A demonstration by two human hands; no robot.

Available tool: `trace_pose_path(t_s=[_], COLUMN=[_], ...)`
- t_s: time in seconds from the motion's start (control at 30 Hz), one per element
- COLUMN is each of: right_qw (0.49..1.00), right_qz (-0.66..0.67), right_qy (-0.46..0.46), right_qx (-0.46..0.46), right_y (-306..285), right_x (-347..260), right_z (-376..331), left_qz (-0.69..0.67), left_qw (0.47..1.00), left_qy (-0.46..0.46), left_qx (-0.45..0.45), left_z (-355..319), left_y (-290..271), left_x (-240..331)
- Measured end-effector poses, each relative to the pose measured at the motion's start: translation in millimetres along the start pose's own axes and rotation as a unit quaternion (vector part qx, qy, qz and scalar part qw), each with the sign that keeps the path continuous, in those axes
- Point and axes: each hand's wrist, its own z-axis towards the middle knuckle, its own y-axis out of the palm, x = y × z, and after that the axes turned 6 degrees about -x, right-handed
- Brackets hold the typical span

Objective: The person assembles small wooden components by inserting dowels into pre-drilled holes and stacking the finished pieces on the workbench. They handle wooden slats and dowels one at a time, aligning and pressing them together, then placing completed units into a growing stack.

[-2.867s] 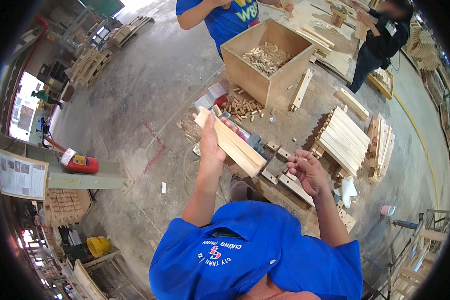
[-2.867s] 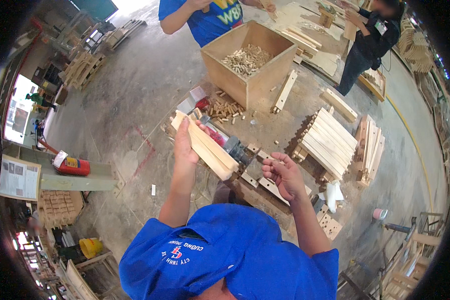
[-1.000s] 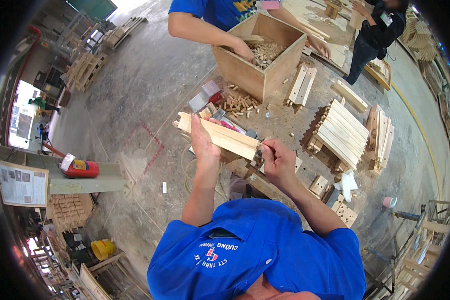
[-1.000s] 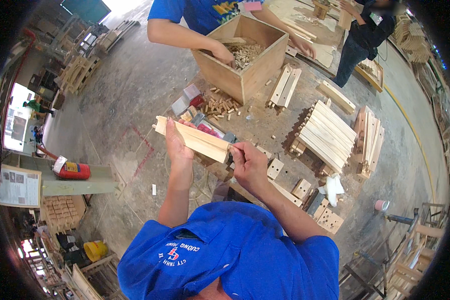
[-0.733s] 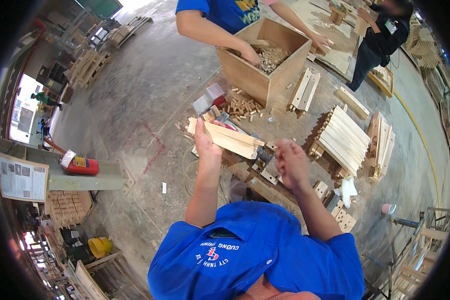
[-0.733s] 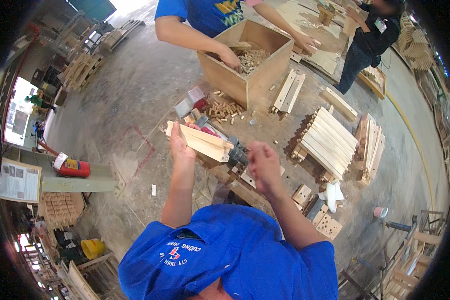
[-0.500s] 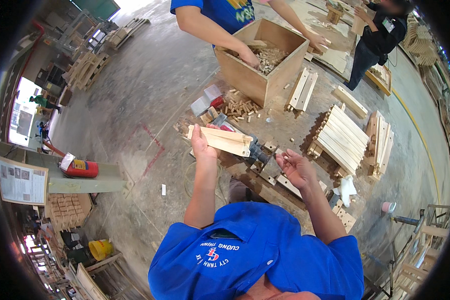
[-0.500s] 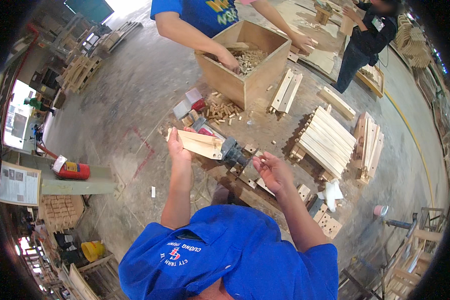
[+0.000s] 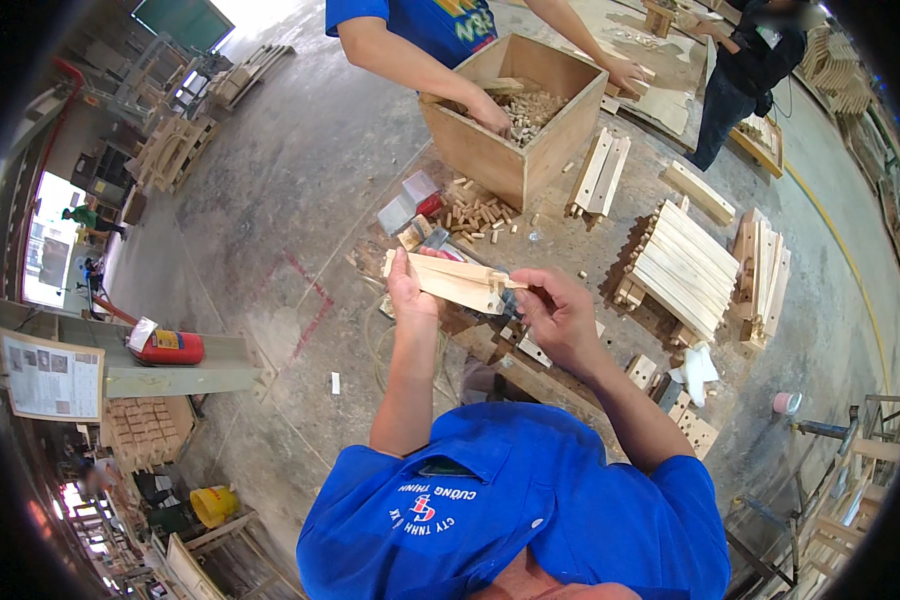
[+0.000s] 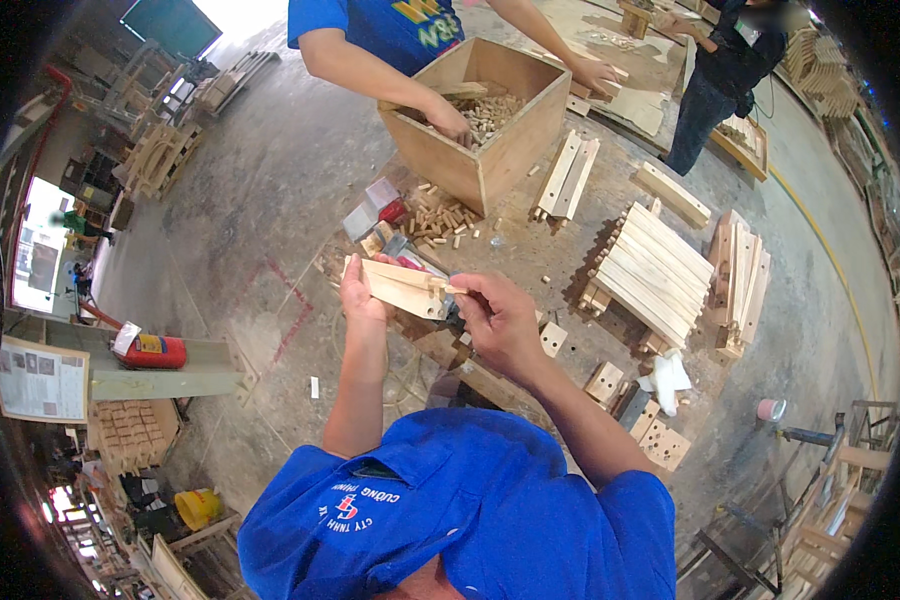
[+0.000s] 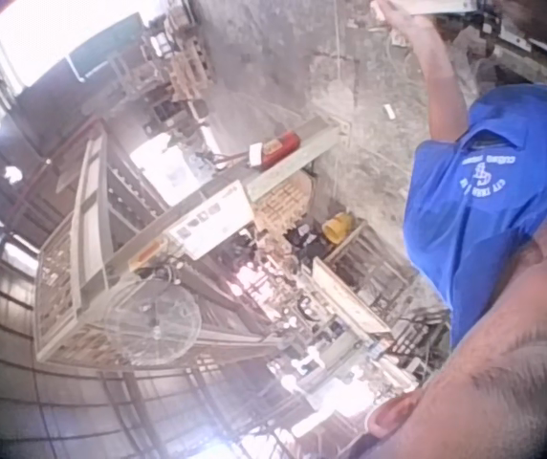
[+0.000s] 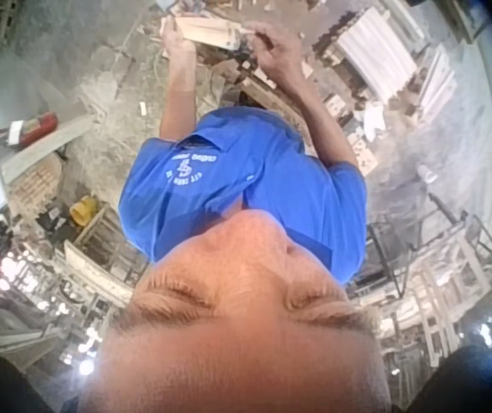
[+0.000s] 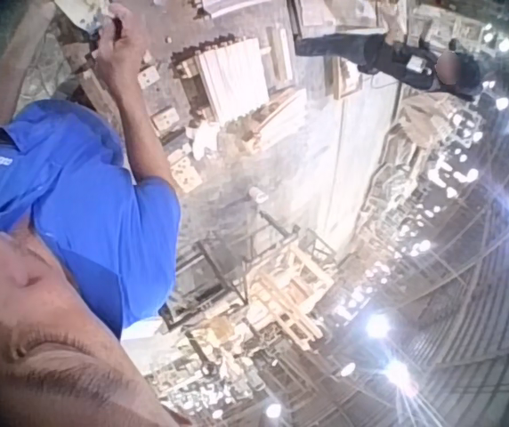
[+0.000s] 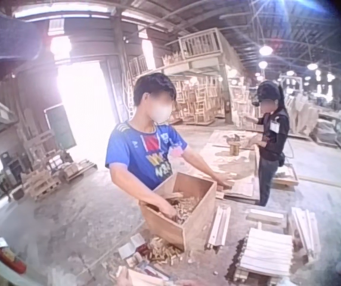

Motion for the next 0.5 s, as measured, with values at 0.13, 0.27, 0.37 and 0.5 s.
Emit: trace_pose_path(t_s=[0.13, 0.27, 0.37, 0.5], right_qw=[0.998, 0.977, 0.962, 0.942], right_qz=[-0.057, -0.186, -0.246, -0.306], right_qy=[-0.033, -0.102, -0.121, -0.136], right_qx=[0.005, 0.004, -0.002, -0.01], right_y=[3.9, -1.6, -2.9, -1.9], right_x=[4.7, -1.3, -6.0, -4.8], right_z=[3.1, 7.8, 8.4, 9.3], left_qz=[0.01, 0.018, 0.012, 0.032], left_qw=[1.0, 1.0, 1.0, 0.999], left_qy=[0.015, 0.015, 0.02, 0.041], left_qx=[0.009, -0.002, 0.005, -0.005], left_z=[-6.1, -9.0, -10.3, -11.1], left_y=[7.5, 9.3, 12.7, 15.1], left_x=[-3.8, -3.7, -5.4, -9.5])
